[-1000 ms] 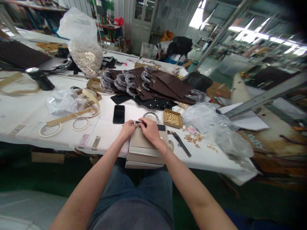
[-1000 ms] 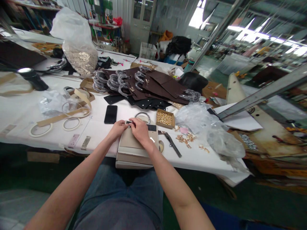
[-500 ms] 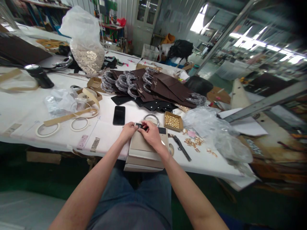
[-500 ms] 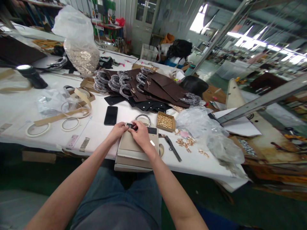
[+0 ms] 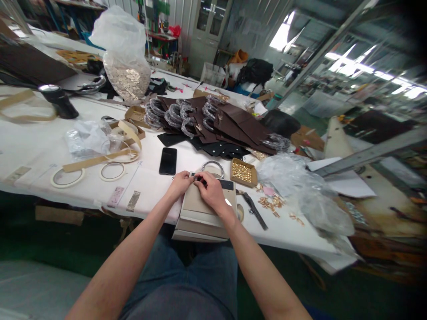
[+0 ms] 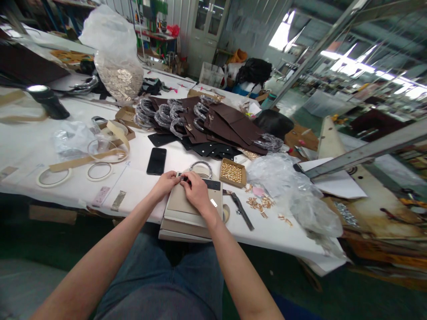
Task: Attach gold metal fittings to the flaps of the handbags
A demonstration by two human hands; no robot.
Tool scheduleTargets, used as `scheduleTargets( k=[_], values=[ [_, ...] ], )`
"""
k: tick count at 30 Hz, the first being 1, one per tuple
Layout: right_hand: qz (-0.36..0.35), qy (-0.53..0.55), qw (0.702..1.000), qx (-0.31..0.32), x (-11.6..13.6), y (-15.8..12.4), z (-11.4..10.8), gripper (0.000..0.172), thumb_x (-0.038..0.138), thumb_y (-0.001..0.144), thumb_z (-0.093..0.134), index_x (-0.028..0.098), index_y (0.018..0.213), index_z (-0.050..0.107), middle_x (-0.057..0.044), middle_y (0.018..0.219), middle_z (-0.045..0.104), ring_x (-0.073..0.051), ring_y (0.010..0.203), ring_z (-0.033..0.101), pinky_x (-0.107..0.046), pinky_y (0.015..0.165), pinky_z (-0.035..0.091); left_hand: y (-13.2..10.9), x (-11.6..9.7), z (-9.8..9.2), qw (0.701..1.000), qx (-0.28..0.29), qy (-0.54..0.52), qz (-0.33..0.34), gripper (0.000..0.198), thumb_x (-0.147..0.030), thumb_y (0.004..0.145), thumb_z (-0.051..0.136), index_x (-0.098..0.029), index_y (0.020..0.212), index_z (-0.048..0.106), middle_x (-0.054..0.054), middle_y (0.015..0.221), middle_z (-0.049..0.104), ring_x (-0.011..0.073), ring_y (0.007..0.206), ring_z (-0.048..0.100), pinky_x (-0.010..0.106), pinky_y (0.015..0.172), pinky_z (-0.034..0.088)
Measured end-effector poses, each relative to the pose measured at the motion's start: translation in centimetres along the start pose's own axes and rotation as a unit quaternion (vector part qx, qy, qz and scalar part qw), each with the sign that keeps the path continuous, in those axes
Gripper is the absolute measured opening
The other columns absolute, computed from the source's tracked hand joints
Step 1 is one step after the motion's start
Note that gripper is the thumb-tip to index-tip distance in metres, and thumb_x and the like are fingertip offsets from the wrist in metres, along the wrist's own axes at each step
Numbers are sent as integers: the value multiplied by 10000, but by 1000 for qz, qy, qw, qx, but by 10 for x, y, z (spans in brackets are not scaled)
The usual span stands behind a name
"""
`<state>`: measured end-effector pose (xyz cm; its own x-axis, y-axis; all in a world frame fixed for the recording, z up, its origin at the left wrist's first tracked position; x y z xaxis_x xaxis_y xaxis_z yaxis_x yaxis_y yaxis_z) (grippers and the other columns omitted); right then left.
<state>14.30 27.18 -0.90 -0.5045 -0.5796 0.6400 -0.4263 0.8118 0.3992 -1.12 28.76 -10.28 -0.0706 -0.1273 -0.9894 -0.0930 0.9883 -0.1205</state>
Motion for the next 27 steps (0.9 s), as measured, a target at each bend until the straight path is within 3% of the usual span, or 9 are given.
scheduleTargets(
  k=[5, 14, 18, 21, 27],
  values=[
    [31, 11, 999, 19, -8, 2, 4, 475, 203, 986, 689, 267, 1454, 634, -64, 1177, 768, -272, 899, 668, -421, 885, 538, 1, 0, -1, 1000, 3, -20, -18, 208, -378, 835, 814, -188, 854, 731, 17, 776, 687, 187, 732, 584, 282, 654, 401],
    [57, 26, 998, -2, -8, -2, 0, 350, 210, 975, 702, 264, 1315, 640, -41, 1080, 758, -254, 825, 640, -394, 823, 523, -2, 6, 3, 997, 28, -55, -45, 310, -483, 824, 829, -200, 926, 752, 13, 776, 685, 171, 678, 564, 276, 622, 390],
    [10, 19, 999, -24, 5, -6, -4, 88, 214, 1040, 658, 261, 1107, 692, -82, 1183, 747, -284, 1033, 698, -421, 957, 570, -4, 7, 4, 995, 30, -72, -61, 337, -493, 788, 840, -195, 908, 739, -4, 747, 638, 146, 629, 507, 264, 565, 321],
    [-21, 11, 999, -34, 14, -8, -6, 99, 217, 1068, 651, 260, 1089, 738, -108, 1301, 737, -311, 1197, 702, -461, 1066, 582, -5, 6, 4, 994, 31, -79, -65, 339, -488, 767, 852, -196, 881, 721, -11, 731, 615, 141, 617, 501, 261, 551, 308],
    [-29, 13, 999, -43, 15, -10, -7, 138, 220, 1094, 658, 262, 1116, 788, -115, 1294, 751, -312, 1245, 710, -486, 1131, 579, -7, 1, 4, 995, 25, -76, -59, 343, -490, 769, 854, -193, 880, 723, -11, 726, 624, 138, 613, 489, 256, 554, 328]
  ],
)
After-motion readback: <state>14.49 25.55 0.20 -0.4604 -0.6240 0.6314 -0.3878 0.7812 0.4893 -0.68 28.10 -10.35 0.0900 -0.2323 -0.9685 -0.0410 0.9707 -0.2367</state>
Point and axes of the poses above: each hand's wrist, its own y-axis towards the middle knuckle, its own z-axis out of the palm, x = y × z, the point moved 10 cm from there along y, towards the middle knuckle
